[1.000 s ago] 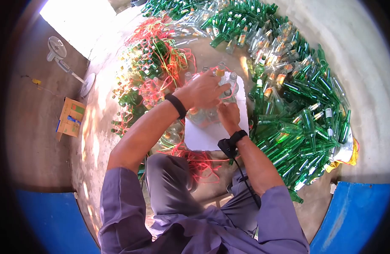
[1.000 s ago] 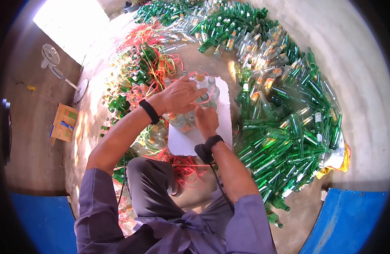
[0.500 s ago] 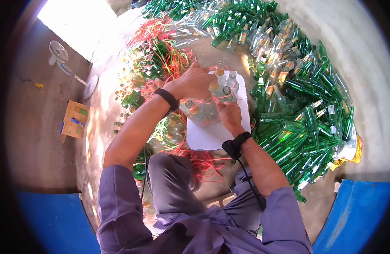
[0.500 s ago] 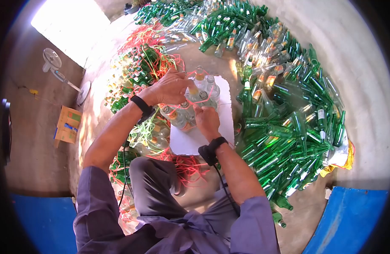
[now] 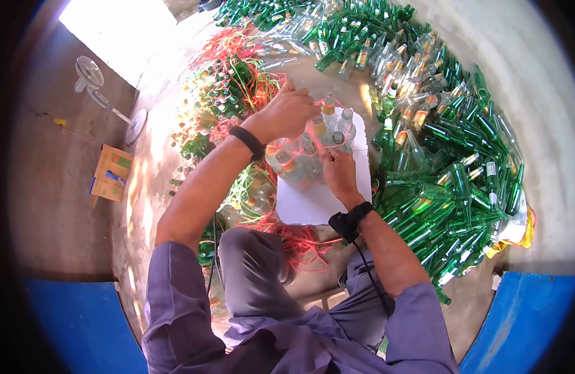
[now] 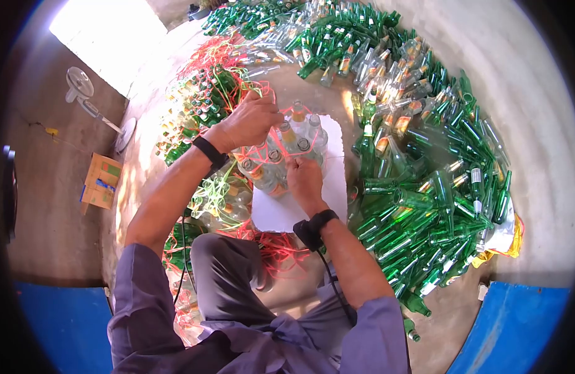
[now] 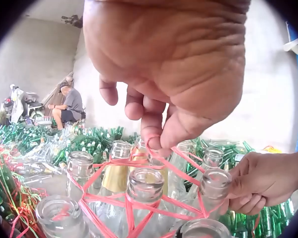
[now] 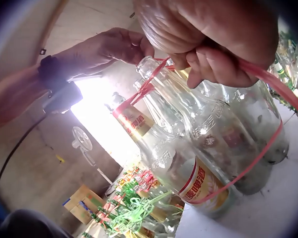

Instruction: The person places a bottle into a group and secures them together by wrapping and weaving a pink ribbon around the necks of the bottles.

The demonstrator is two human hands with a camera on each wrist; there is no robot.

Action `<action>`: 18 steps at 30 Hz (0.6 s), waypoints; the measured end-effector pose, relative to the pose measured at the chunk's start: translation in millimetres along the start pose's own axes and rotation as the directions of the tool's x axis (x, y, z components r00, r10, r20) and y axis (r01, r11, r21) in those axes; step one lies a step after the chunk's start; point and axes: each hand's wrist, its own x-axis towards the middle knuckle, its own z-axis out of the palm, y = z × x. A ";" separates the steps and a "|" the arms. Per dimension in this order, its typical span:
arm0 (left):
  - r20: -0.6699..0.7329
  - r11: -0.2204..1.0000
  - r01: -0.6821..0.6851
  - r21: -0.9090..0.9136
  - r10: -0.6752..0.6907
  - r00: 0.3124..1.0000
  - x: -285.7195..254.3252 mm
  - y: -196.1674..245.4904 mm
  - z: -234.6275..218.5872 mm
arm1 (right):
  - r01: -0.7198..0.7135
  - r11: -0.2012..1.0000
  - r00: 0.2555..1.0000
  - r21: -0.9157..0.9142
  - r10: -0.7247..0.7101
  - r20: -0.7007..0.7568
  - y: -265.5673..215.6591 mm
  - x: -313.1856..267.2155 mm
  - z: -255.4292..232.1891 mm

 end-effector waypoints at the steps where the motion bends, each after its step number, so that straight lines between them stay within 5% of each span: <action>1: -0.035 0.999 0.004 0.044 -0.003 0.999 1.8 0.1 2.5 | 0.018 1.000 1.000 -0.009 -0.018 -0.003 -0.4 0.0 -0.2; 6: -0.108 0.994 0.070 0.084 -0.061 0.992 8.1 -8.0 20.1 | -0.010 1.000 1.000 0.005 0.010 0.001 -2.5 -1.7 -1.5; 18: -0.079 0.949 0.207 -0.237 -0.232 0.970 30.6 -20.2 56.1 | 0.020 0.990 0.997 0.142 -0.010 -0.073 10.0 4.3 1.9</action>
